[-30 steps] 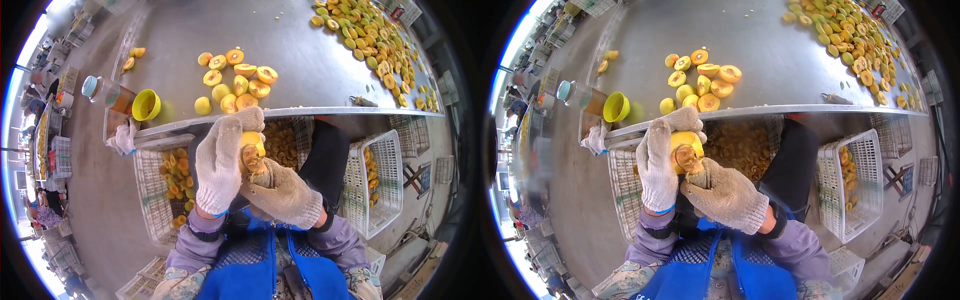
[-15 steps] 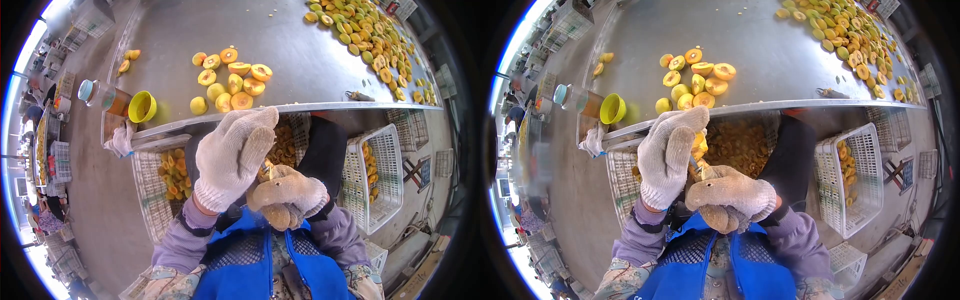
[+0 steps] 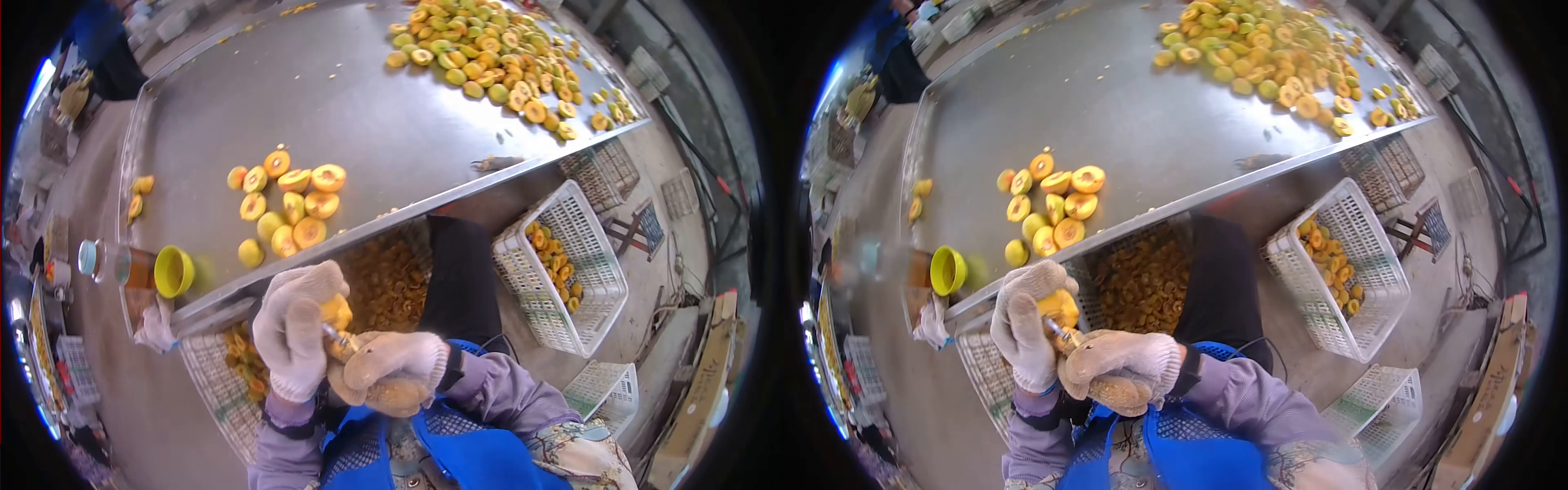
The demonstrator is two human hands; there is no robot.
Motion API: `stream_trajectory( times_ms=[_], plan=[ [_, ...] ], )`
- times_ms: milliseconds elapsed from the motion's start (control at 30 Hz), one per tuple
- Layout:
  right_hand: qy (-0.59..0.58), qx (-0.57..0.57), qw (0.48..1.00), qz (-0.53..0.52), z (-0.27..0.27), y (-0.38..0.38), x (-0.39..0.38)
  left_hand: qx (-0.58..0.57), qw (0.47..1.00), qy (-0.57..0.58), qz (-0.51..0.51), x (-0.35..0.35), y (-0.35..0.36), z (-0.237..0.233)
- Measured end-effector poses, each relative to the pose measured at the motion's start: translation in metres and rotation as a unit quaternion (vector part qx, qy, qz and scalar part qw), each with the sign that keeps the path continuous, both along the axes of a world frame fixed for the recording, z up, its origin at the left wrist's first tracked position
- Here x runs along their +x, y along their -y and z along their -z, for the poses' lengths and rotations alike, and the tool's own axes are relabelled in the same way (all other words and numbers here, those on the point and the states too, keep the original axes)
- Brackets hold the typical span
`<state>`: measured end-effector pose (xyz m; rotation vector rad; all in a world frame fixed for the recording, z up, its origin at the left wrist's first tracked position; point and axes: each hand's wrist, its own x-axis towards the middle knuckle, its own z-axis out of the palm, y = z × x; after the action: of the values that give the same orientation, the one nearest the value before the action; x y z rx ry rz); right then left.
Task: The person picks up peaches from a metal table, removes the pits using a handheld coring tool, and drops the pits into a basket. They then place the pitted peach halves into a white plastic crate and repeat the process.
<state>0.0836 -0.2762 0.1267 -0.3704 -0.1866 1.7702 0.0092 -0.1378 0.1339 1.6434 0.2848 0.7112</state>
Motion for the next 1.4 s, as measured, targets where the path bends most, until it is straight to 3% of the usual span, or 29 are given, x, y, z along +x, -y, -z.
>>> stream_trajectory(
  times_ms=[33, 133, 233, 300, 367, 433, 467, 500, 567, 600, 633, 667, 700, 767, 833, 900, 933, 967, 1000, 1033, 1067, 1133, 1300, 1400],
  plan=[
    [-0.024, 0.015, 0.999, 0.016, 0.001, 0.000, -0.003, -0.194, 0.980, -0.045, 0.015, 0.001, 0.008, -0.012],
    [-0.045, 0.009, 0.999, -0.017, 0.019, 0.000, -0.002, -0.209, 0.976, -0.047, 0.042, 0.007, 0.004, -0.012],
    [0.004, -0.012, 1.000, 0.010, 0.026, -0.006, -0.012, -0.262, 0.965, -0.030, 0.000, 0.009, 0.006, -0.011],
    [0.013, -0.032, 0.996, 0.087, 0.021, -0.006, -0.014, -0.275, 0.960, -0.051, 0.026, 0.008, 0.003, -0.011],
    [-0.001, -0.042, 0.999, 0.026, 0.011, -0.002, -0.004, -0.157, 0.985, -0.066, 0.016, 0.008, 0.003, -0.009],
    [0.049, -0.064, 0.996, 0.037, 0.017, -0.005, -0.006, 0.036, 0.998, -0.015, 0.045, 0.012, -0.013, 0.003],
    [0.012, -0.060, 0.998, 0.019, 0.005, -0.002, -0.001, 0.060, 0.995, -0.016, 0.074, 0.011, -0.019, 0.006],
    [0.009, -0.056, 0.998, 0.009, 0.009, -0.002, -0.002, 0.032, 0.996, 0.014, 0.079, 0.013, -0.019, 0.009],
    [0.003, -0.062, 0.997, 0.048, 0.017, 0.000, -0.009, -0.250, 0.965, -0.027, 0.078, 0.010, -0.006, 0.004],
    [0.047, -0.090, 0.994, 0.047, 0.010, -0.002, -0.006, -0.251, 0.965, -0.028, 0.074, 0.013, -0.003, 0.005],
    [0.046, -0.090, 0.994, 0.045, 0.012, -0.004, -0.005, -0.387, 0.920, -0.028, 0.057, 0.018, -0.003, 0.006],
    [0.069, -0.017, 0.997, 0.021, 0.016, -0.008, -0.005, -0.514, 0.856, -0.025, 0.037, 0.021, -0.004, 0.006],
    [0.092, 0.056, 0.994, -0.006, 0.021, -0.011, -0.005, -0.512, 0.856, -0.076, 0.003, 0.021, -0.004, 0.000],
    [0.095, 0.048, 0.994, -0.026, 0.022, -0.008, 0.004, -0.468, 0.880, -0.063, 0.047, 0.009, -0.016, 0.014],
    [0.120, -0.027, 0.992, -0.033, 0.012, -0.003, 0.016, -0.314, 0.945, -0.061, -0.072, -0.002, -0.029, 0.023],
    [0.157, -0.001, 0.988, 0.014, 0.029, 0.004, 0.018, -0.250, 0.957, -0.083, -0.126, -0.043, -0.069, 0.042],
    [0.207, -0.070, 0.976, -0.011, 0.032, 0.010, 0.025, -0.133, 0.965, -0.155, -0.164, -0.066, -0.096, 0.063],
    [0.256, -0.138, 0.956, -0.032, 0.034, 0.010, 0.028, 0.073, 0.927, -0.315, -0.189, -0.087, -0.118, 0.075],
    [0.287, -0.211, 0.928, -0.110, 0.017, 0.001, 0.035, 0.326, 0.845, -0.375, -0.198, -0.100, -0.133, 0.085],
    [0.288, -0.208, 0.927, -0.119, 0.019, -0.005, 0.031, 0.551, 0.701, -0.410, -0.192, -0.105, -0.140, 0.086],
    [0.348, -0.236, 0.903, -0.094, 0.022, -0.015, 0.024, 0.552, 0.698, -0.411, -0.197, -0.095, -0.146, 0.091],
    [0.423, -0.268, 0.862, -0.085, 0.021, -0.029, 0.015, 0.339, 0.823, -0.417, -0.187, -0.049, -0.147, 0.092],
    [0.410, -0.249, 0.876, -0.056, 0.030, -0.027, 0.012, 0.295, 0.743, -0.590, -0.112, 0.035, -0.176, 0.122],
    [0.405, -0.263, 0.874, -0.052, 0.023, -0.024, 0.017, 0.306, 0.761, -0.569, -0.066, 0.046, -0.192, 0.124]
  ],
)
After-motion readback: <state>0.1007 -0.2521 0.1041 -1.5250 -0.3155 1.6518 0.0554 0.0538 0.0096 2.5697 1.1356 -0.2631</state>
